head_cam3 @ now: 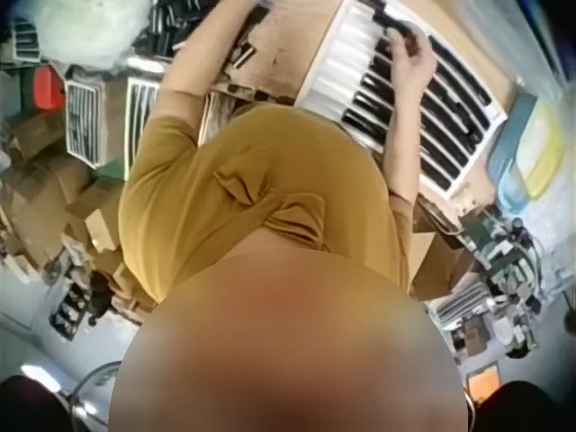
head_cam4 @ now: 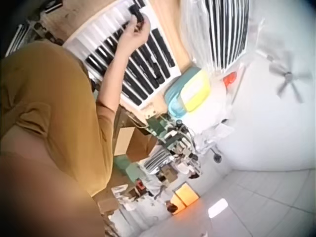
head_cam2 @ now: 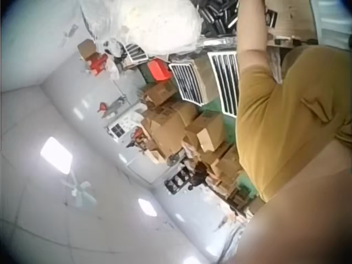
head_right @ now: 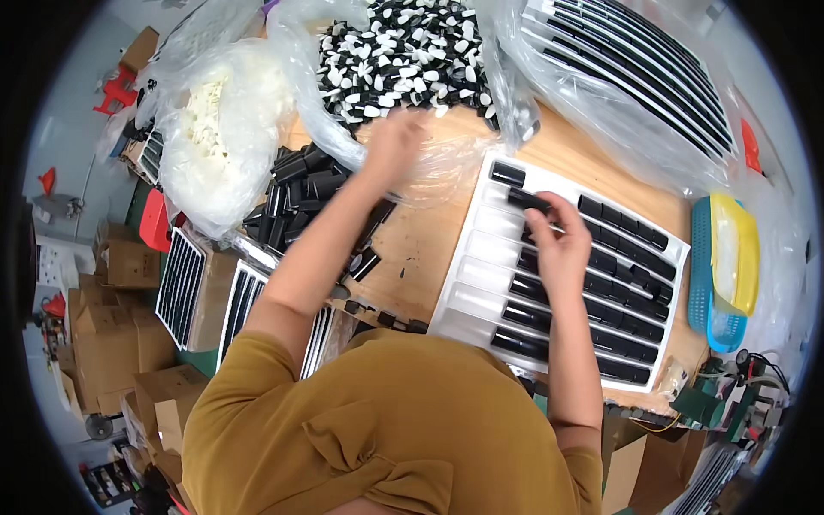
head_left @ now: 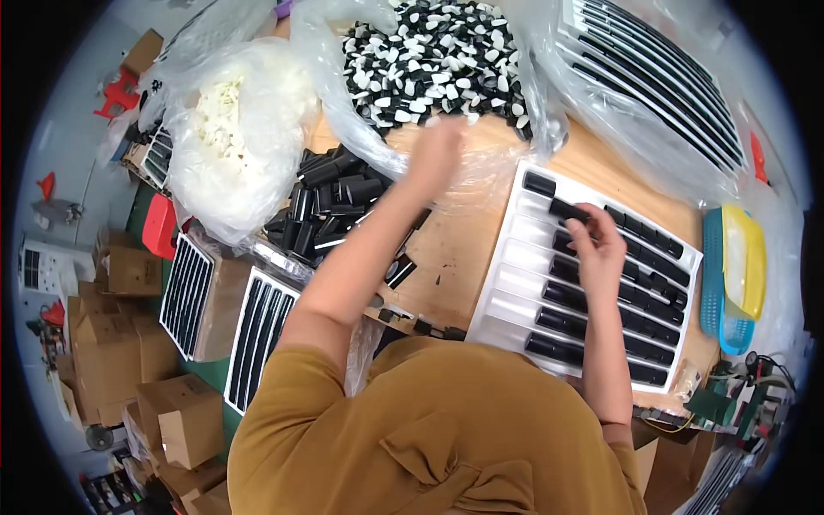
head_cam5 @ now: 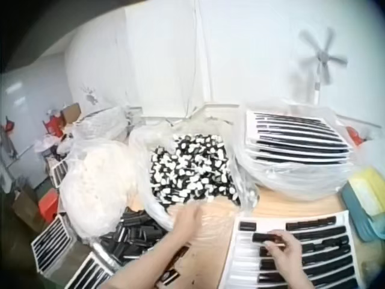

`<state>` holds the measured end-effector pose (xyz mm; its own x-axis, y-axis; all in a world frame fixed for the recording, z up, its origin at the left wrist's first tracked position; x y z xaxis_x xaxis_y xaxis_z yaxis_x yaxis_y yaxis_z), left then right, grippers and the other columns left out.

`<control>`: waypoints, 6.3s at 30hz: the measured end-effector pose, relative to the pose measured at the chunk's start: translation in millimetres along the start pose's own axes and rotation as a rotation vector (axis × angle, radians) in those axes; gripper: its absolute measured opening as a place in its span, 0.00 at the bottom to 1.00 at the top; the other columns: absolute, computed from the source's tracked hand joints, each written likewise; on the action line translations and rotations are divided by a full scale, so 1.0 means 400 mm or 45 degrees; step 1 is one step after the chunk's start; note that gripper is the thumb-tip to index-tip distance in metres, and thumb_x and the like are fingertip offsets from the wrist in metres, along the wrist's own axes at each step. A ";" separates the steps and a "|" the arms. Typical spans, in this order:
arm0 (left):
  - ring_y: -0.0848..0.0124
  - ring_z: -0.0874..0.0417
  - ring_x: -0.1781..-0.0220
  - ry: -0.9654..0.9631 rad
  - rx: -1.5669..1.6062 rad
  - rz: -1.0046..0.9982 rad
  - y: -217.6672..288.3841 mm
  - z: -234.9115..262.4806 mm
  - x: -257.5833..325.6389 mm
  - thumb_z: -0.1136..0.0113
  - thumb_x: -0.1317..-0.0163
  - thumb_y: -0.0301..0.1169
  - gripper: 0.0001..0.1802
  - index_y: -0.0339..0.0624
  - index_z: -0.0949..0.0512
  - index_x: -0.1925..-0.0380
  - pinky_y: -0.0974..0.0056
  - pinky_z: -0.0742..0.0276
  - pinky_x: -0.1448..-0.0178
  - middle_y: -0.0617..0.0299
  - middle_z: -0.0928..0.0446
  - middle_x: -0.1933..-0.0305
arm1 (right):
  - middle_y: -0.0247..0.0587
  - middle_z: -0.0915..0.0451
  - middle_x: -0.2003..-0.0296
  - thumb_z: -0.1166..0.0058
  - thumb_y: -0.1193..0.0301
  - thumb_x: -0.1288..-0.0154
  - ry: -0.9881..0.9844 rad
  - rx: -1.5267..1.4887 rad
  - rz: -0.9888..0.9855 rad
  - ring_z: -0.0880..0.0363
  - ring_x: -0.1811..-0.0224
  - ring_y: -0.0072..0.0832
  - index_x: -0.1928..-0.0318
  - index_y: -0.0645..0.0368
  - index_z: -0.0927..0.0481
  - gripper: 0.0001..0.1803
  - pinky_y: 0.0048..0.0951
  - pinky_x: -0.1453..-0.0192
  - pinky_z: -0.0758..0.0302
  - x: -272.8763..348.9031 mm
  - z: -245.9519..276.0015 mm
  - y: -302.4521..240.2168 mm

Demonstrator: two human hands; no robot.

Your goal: Assembling black cylindrical components into a white packaging tray at a workshop table.

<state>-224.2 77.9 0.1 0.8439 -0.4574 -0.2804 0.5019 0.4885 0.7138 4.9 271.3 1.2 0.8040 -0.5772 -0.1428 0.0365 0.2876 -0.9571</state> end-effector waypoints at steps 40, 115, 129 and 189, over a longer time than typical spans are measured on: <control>0.66 0.15 0.60 -0.466 1.464 0.599 0.129 -0.229 0.277 0.42 0.39 0.20 0.15 0.31 0.26 0.52 0.68 0.18 0.54 0.55 0.19 0.60 | 0.51 0.24 0.57 0.32 0.61 0.50 0.616 1.190 0.148 0.29 0.52 0.43 0.63 0.60 0.16 0.18 0.42 0.47 0.33 -0.110 0.185 0.104; 0.84 0.32 0.77 -0.153 0.837 0.335 0.084 -0.054 0.084 0.36 0.45 0.21 0.16 0.39 0.20 0.55 0.77 0.39 0.75 0.73 0.28 0.74 | 0.47 0.27 0.53 0.35 0.51 0.48 0.432 1.539 -0.446 0.31 0.46 0.43 0.61 0.60 0.17 0.24 0.42 0.52 0.24 -0.138 0.318 0.203; 0.68 0.16 0.60 -0.455 1.800 0.740 0.144 -0.187 0.268 0.42 0.39 0.21 0.13 0.38 0.28 0.54 0.69 0.20 0.54 0.60 0.21 0.61 | 0.37 0.21 0.68 0.41 0.76 0.39 0.286 -0.163 -0.175 0.18 0.67 0.25 0.49 0.64 0.27 0.18 0.22 0.66 0.22 -0.063 0.190 0.079; 0.49 0.21 0.63 0.018 -0.642 -0.054 -0.191 0.030 -0.089 0.39 0.52 0.26 0.07 0.37 0.26 0.73 0.52 0.26 0.59 0.47 0.23 0.67 | 0.38 0.22 0.76 0.32 0.70 0.47 0.439 0.302 -0.396 0.26 0.79 0.22 0.63 0.64 0.28 0.18 0.23 0.76 0.29 -0.170 0.324 0.329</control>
<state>-294.6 48.0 -36.7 0.8217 -0.4760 -0.3135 0.5617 0.7696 0.3036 31.9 447.6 -82.5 0.4928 -0.8697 0.0259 0.4079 0.2047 -0.8898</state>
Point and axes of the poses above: each hand's wrist, its own x-axis away from the middle knuckle, its own z-axis out of the back of the hand, y = z × x, the point moved 10 cm from there along -x, towards the middle knuckle
